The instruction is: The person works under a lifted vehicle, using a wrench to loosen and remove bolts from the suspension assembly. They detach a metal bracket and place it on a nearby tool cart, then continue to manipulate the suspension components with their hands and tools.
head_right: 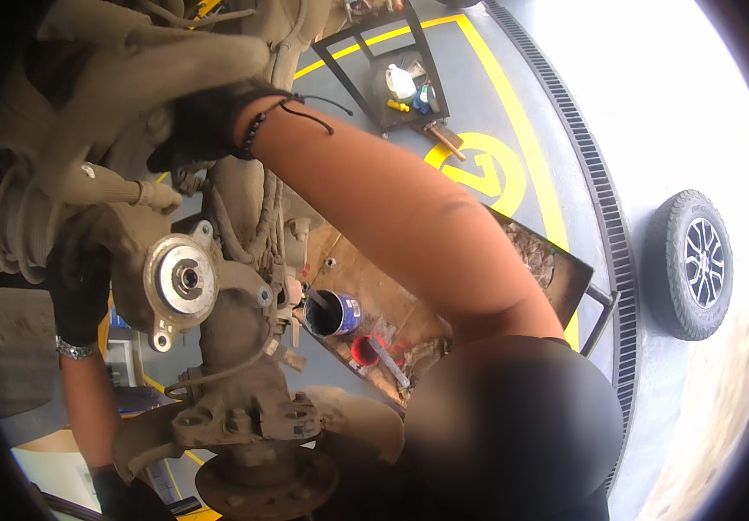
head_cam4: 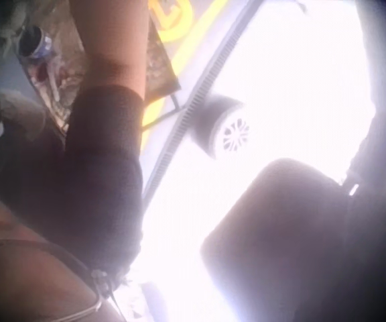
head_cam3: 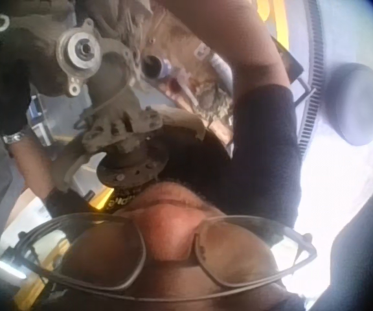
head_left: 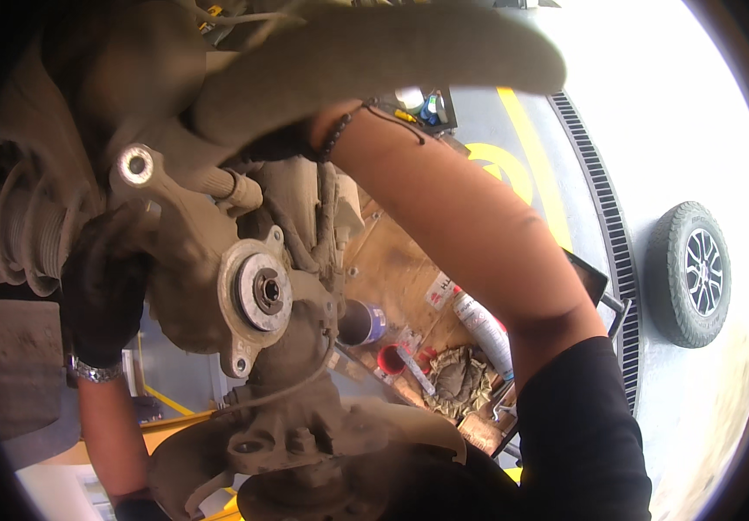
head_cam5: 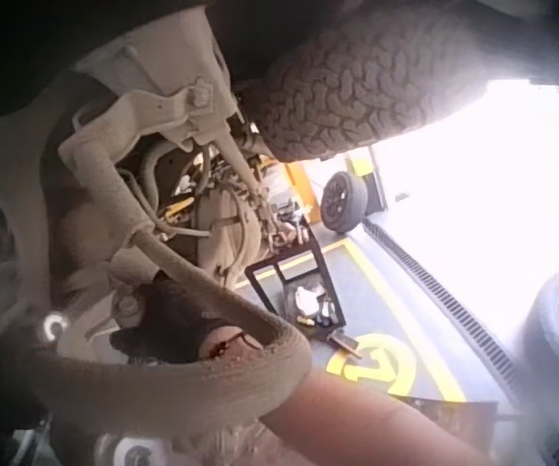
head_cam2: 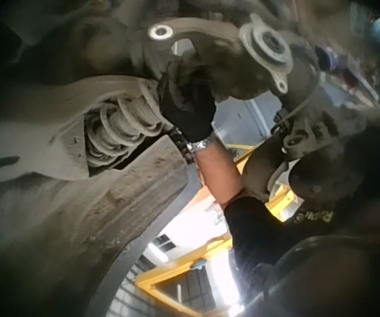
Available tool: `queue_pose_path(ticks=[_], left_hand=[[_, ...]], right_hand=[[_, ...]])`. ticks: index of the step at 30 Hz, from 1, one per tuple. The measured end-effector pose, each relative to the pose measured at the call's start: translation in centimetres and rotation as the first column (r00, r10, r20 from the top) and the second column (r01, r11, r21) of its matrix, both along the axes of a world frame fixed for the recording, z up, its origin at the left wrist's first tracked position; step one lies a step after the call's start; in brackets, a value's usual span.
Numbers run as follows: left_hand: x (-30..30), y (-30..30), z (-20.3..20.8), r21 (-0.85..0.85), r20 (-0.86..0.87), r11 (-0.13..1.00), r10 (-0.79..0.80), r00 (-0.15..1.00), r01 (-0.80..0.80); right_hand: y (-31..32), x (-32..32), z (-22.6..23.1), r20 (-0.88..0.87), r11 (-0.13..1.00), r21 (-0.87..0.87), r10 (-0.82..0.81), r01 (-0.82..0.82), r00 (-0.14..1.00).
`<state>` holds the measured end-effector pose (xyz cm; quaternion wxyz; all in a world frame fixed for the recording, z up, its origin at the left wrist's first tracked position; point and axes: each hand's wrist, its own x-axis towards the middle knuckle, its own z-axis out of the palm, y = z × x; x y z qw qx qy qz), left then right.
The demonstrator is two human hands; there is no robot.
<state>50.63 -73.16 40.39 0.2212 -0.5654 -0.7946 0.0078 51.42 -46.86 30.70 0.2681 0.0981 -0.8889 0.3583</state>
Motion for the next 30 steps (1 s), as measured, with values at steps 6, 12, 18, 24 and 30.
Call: queue_pose_path(ticks=[6, 12, 18, 24, 30], left_hand=[[0.2, -1.2, -0.4, -0.02, -0.076, 1.0, 0.009, 0.997, -0.011], [0.1, -0.9, -0.3, -0.04, -0.099, 0.999, -0.04, 0.994, 0.036], [0.6, -0.8, -0.2, -0.018, -0.089, 1.0, -0.019, 0.996, 0.018], [0.5, -0.8, -0.6, -0.028, -0.065, 0.999, -0.039, 0.997, 0.037], [0.2, -0.1, 0.3, -0.052, -0.088, 0.99, -0.134, 0.987, 0.13]], right_hand=[[-0.9, -2.5, -2.5, -0.364, 0.975, -0.018, 0.198, -0.219, 0.91], [1.0, -0.9, -2.4, -0.428, 0.969, -0.118, 0.149, -0.219, 0.891], [2.9, 1.1, -2.6, -0.406, 0.911, -0.2, 0.257, -0.36, 0.877], [4.8, 0.0, -4.5, -0.616, 0.895, -0.339, 0.022, -0.29, 0.787], [6.2, 3.2, -4.8, -0.418, 0.831, -0.548, -0.367, 0.092, 0.831]])
